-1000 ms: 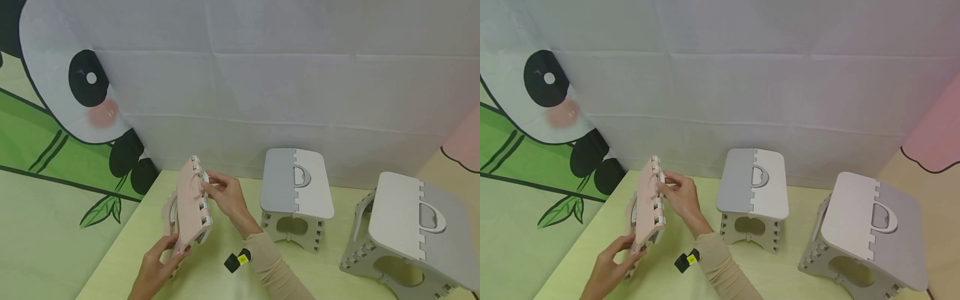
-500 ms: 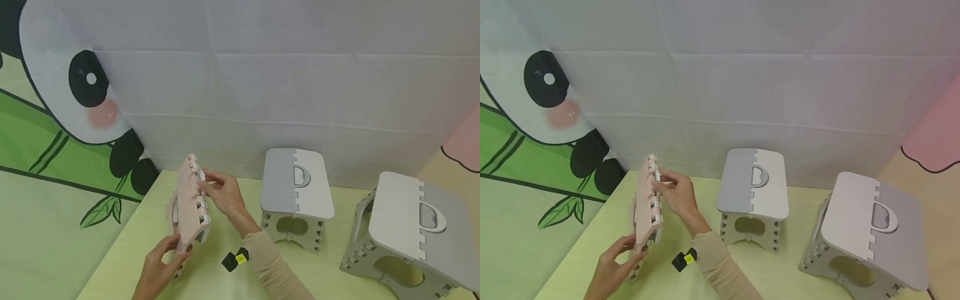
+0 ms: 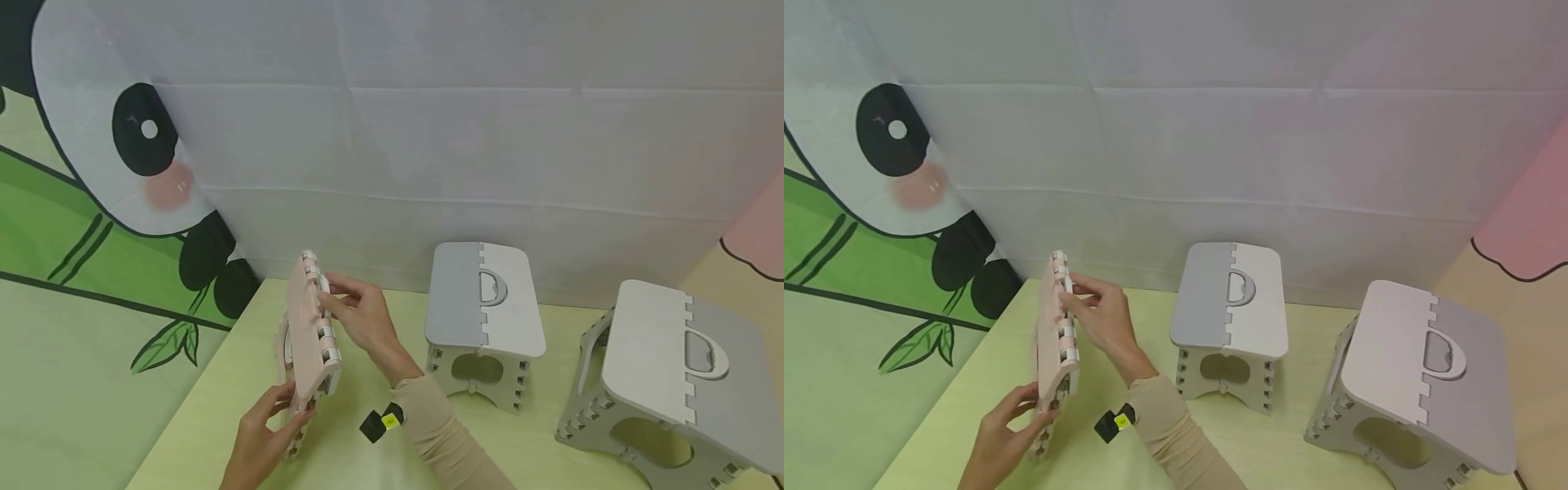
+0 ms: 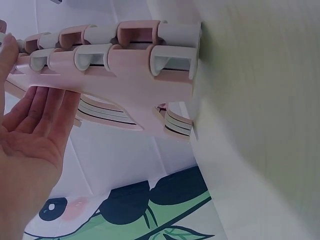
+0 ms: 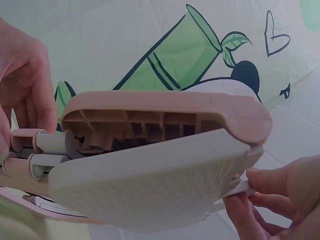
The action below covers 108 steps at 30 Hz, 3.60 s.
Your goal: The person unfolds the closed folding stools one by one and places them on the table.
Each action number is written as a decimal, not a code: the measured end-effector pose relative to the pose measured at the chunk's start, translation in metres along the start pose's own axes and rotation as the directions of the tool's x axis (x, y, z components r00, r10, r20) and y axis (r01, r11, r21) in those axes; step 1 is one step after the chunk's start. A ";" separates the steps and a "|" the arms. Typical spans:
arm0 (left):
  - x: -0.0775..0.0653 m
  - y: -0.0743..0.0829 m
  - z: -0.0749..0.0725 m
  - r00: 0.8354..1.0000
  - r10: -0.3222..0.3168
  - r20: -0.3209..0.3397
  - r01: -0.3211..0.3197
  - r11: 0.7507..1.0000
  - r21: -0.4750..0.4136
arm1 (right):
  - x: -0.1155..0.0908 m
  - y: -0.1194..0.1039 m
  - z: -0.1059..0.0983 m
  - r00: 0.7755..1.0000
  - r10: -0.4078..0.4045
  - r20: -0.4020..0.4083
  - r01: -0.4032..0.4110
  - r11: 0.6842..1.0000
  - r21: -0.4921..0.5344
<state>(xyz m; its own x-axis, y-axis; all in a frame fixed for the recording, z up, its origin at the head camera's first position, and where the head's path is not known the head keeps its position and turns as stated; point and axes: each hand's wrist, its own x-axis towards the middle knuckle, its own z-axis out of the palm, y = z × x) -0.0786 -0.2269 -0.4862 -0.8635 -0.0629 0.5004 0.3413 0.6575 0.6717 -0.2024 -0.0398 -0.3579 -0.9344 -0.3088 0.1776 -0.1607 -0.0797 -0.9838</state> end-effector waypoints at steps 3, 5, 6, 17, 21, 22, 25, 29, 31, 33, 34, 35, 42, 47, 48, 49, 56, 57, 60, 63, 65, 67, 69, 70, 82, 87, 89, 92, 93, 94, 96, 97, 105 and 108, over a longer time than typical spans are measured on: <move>0.000 0.000 0.001 1.000 -0.011 -0.008 0.011 1.000 -0.010 | 0.000 -0.001 0.001 1.000 -0.002 0.002 0.002 1.000 -0.011; -0.001 0.000 0.002 1.000 -0.012 -0.013 0.012 1.000 -0.015 | 0.001 -0.002 0.002 1.000 0.000 0.005 0.000 1.000 -0.015; -0.001 0.001 0.002 1.000 -0.014 -0.015 0.014 1.000 -0.021 | 0.001 -0.002 0.002 1.000 0.000 0.005 0.000 1.000 -0.017; -0.001 0.004 0.006 0.999 -0.049 -0.019 0.048 0.998 -0.038 | 0.001 -0.005 0.003 1.000 -0.014 0.006 0.014 0.999 -0.052; -0.001 0.007 0.008 0.996 -0.085 -0.011 0.085 0.996 -0.031 | 0.002 -0.006 0.003 1.000 -0.017 0.014 0.018 0.998 -0.068; -0.002 0.007 0.009 0.996 -0.092 -0.009 0.092 0.995 -0.026 | 0.002 -0.006 0.003 1.000 -0.021 0.017 0.022 0.997 -0.067; -0.001 0.009 0.010 0.995 -0.100 -0.006 0.100 0.995 -0.027 | 0.002 -0.007 0.003 0.999 -0.023 0.026 0.024 0.998 -0.060; 0.000 0.009 0.011 0.997 -0.080 -0.011 0.080 0.996 -0.041 | 0.002 -0.007 0.003 0.999 -0.034 0.034 0.036 0.997 -0.061; -0.001 0.009 0.012 0.998 -0.067 -0.012 0.066 0.996 -0.052 | 0.002 -0.007 0.004 0.998 -0.042 0.039 0.044 0.997 -0.068; -0.001 0.009 0.012 0.998 -0.057 -0.013 0.056 0.997 -0.060 | 0.002 -0.008 0.004 0.998 -0.045 0.044 0.049 0.996 -0.074; -0.001 0.009 0.012 0.998 -0.055 -0.013 0.054 0.997 -0.063 | 0.001 -0.008 0.004 0.998 -0.048 0.047 0.051 0.996 -0.074; -0.001 0.009 0.012 0.998 -0.057 -0.012 0.056 0.996 -0.068 | 0.001 -0.008 0.004 0.998 -0.049 0.051 0.053 0.996 -0.075; 0.000 0.013 0.015 0.989 -0.145 0.012 0.146 0.986 -0.081 | 0.001 -0.008 0.004 0.993 -0.080 0.083 0.085 0.994 -0.066; 0.000 0.014 0.018 0.986 -0.167 0.008 0.167 0.981 -0.093 | 0.001 -0.009 0.004 0.989 -0.102 0.108 0.110 0.992 -0.067; 0.000 0.014 0.019 0.986 -0.164 0.006 0.164 0.982 -0.098 | 0.001 -0.010 0.004 0.988 -0.107 0.114 0.115 0.991 -0.066; 0.000 0.014 0.019 0.987 -0.161 0.005 0.160 0.982 -0.101 | 0.001 -0.010 0.004 0.987 -0.110 0.119 0.119 0.991 -0.067; 0.000 0.014 0.023 0.991 -0.134 -0.005 0.131 0.980 -0.146 | 0.001 -0.012 0.005 0.982 -0.127 0.142 0.137 0.988 -0.063; -0.001 0.014 0.023 0.992 -0.129 -0.008 0.127 0.980 -0.150 | 0.001 -0.012 0.005 0.981 -0.131 0.145 0.141 0.988 -0.061; -0.001 0.014 0.024 0.992 -0.121 -0.014 0.118 0.980 -0.161 | 0.002 -0.013 0.006 0.978 -0.143 0.155 0.154 0.986 -0.061; -0.001 0.015 0.025 0.992 -0.126 -0.019 0.121 0.979 -0.161 | 0.001 -0.014 0.007 0.975 -0.151 0.164 0.163 0.985 -0.064; -0.001 0.016 0.026 0.991 -0.134 -0.022 0.128 0.978 -0.167 | 0.001 -0.015 0.008 0.973 -0.155 0.169 0.168 0.984 -0.066; -0.001 0.016 0.027 0.989 -0.144 -0.019 0.139 0.976 -0.170 | 0.001 -0.016 0.008 0.972 -0.159 0.172 0.173 0.982 -0.069; 0.000 0.017 0.028 0.988 -0.157 -0.015 0.152 0.972 -0.177 | 0.000 -0.017 0.009 0.972 -0.159 0.174 0.173 0.982 -0.074; 0.000 0.017 0.029 0.987 -0.162 -0.013 0.157 0.970 -0.184 | 0.000 -0.017 0.009 0.972 -0.158 0.175 0.173 0.982 -0.076; 0.003 0.021 0.034 0.975 -0.219 0.024 0.219 0.952 -0.215 | -0.001 -0.021 0.013 0.972 -0.143 0.186 0.162 0.982 -0.094; 0.002 0.023 0.037 0.972 -0.231 0.040 0.234 0.945 -0.227 | -0.004 -0.023 0.015 0.970 -0.136 0.199 0.156 0.984 -0.089; 0.001 0.023 0.038 0.973 -0.226 0.037 0.228 0.946 -0.231 | -0.005 -0.023 0.016 0.970 -0.137 0.200 0.158 0.983 -0.091; 0.001 0.022 0.039 0.978 -0.209 0.024 0.209 0.944 -0.256 | -0.006 -0.024 0.016 0.970 -0.138 0.202 0.160 0.982 -0.098; 0.001 0.022 0.039 0.979 -0.204 0.021 0.203 0.944 -0.261 | -0.006 -0.024 0.017 0.969 -0.138 0.203 0.161 0.982 -0.101; 0.001 0.021 0.040 0.979 -0.201 0.018 0.198 0.943 -0.267 | -0.006 -0.024 0.017 0.969 -0.140 0.205 0.163 0.981 -0.103; 0.000 0.020 0.040 0.980 -0.199 0.014 0.195 0.941 -0.278 | -0.007 -0.024 0.017 0.967 -0.145 0.210 0.170 0.979 -0.109; 0.000 0.020 0.041 0.979 -0.201 0.014 0.197 0.940 -0.278 | -0.007 -0.024 0.017 0.966 -0.148 0.213 0.174 0.978 -0.111; 0.002 0.025 0.042 0.966 -0.256 0.036 0.257 0.933 -0.254 | -0.005 -0.022 0.013 0.966 -0.141 0.216 0.167 0.980 -0.109; 0.002 0.027 0.042 0.957 -0.286 0.045 0.288 0.927 -0.239 | -0.004 -0.020 0.012 0.966 -0.143 0.217 0.168 0.981 -0.099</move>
<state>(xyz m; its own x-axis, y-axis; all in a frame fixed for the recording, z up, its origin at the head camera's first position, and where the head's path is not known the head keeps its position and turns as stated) -0.0870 -0.1775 -0.4905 -0.9408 -0.2146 0.2623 0.1564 0.4119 0.8977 -0.1915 -0.0481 -0.3386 -0.8104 -0.4921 0.3181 -0.3460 -0.0363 -0.9375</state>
